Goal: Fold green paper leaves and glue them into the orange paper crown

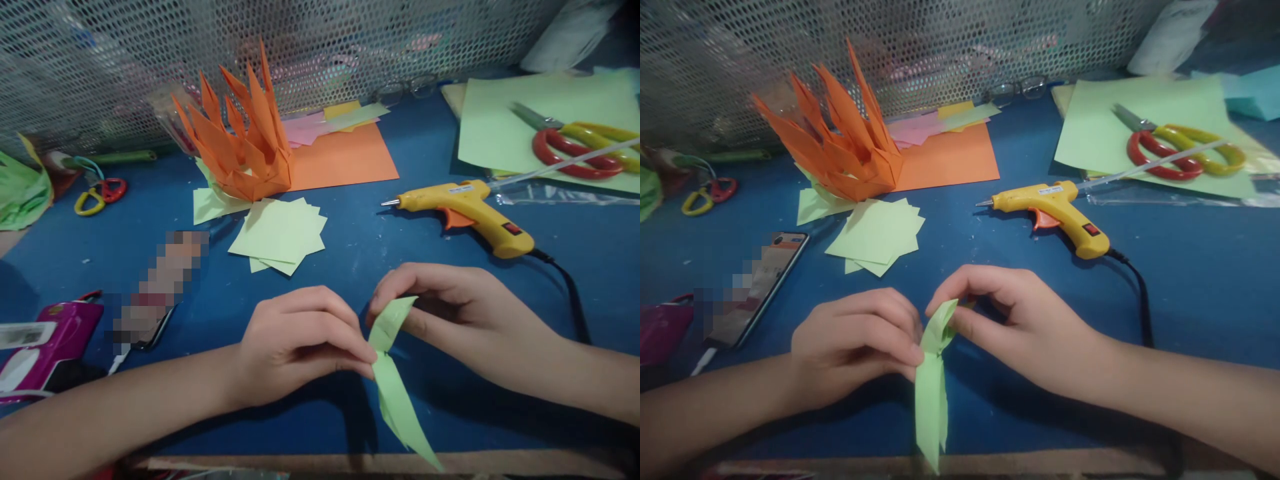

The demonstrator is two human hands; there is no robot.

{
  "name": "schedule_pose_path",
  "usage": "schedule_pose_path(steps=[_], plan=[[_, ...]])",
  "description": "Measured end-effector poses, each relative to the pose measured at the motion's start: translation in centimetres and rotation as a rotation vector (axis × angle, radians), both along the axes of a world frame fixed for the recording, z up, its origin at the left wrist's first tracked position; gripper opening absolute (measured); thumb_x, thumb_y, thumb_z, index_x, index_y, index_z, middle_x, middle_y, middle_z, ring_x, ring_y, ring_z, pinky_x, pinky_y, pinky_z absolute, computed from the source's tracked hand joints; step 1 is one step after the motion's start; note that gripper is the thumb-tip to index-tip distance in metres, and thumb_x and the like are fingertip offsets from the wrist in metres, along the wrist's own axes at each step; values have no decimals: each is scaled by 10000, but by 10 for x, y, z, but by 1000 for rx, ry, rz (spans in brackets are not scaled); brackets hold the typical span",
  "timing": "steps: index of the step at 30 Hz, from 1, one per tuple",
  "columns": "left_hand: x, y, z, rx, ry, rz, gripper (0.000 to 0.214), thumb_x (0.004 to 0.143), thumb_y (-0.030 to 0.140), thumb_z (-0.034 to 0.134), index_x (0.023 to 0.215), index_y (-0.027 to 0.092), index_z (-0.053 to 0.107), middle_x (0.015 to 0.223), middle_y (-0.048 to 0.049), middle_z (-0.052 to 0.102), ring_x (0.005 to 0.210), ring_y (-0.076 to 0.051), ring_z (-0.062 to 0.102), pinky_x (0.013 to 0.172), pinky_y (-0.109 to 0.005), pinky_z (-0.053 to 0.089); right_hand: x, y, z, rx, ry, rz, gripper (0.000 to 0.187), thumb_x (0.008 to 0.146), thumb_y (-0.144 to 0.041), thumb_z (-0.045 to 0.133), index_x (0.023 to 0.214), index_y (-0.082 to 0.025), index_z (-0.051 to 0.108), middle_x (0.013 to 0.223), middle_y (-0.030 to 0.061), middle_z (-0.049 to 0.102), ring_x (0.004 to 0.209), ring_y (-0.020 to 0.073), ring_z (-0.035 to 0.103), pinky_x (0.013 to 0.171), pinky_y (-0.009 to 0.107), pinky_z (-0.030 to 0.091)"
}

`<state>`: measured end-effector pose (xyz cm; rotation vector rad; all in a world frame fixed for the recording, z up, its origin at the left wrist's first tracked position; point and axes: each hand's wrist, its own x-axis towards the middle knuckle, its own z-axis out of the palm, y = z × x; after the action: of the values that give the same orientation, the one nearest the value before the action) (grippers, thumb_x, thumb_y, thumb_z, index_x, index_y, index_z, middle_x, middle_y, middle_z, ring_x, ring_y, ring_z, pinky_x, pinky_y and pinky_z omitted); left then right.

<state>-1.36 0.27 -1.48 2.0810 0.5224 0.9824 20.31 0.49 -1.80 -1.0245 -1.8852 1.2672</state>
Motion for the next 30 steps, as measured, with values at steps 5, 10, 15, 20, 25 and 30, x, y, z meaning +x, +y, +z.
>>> schedule_pose_path(steps=[5, 10, 15, 20, 25, 30], plan=[[2, 0, -1, -64, 12, 76, 47, 805, 169, 744, 765, 155, 723, 740, -39, 694, 698, -118, 684, 680, -184, 583, 1, 0, -3, 42, 38, 5, 112, 885, -206, 565, 834, -231, 661, 798, 6, 702, 716, 117, 675, 635, 194, 557], [2, 1, -2, -15, 23, 35, 43, 825, 120, 712, 783, 125, 706, 801, -81, 722, 768, -133, 695, 752, -192, 574, 0, 1, -6, 44, 66, -40, 76, 874, -244, 603, 829, -246, 664, 823, -3, 702, 766, 122, 678, 680, 202, 561], [1, -1, -1, 65, 61, 117, 40, 838, 93, 691, 804, 113, 698, 808, -82, 736, 749, -120, 684, 752, -180, 558, -2, 0, -5, -87, 77, -183, 136, 790, -359, 719, 779, -243, 648, 722, -22, 672, 624, 114, 632, 534, 190, 525], [3, -2, -2, 83, 88, 202, 61, 832, 112, 707, 773, 122, 696, 783, -57, 729, 742, -104, 677, 741, -148, 535, -1, -6, -3, -135, 99, -103, 155, 734, -338, 785, 812, -240, 693, 797, -12, 710, 672, 124, 648, 613, 208, 559], [3, -3, -3, 91, 105, 199, 65, 842, 119, 699, 778, 130, 703, 814, -58, 726, 759, -105, 677, 750, -155, 540, -2, -8, -2, -201, 147, -109, 148, 710, -305, 810, 799, -244, 708, 772, -30, 714, 670, 99, 643, 622, 159, 541], [3, -2, -3, 43, 56, 194, 59, 830, 118, 712, 778, 142, 699, 808, -48, 728, 753, -103, 689, 729, -155, 551, -4, -6, 0, -223, 127, -155, 143, 724, -351, 795, 740, -233, 716, 716, -21, 705, 615, 95, 616, 571, 157, 520]])
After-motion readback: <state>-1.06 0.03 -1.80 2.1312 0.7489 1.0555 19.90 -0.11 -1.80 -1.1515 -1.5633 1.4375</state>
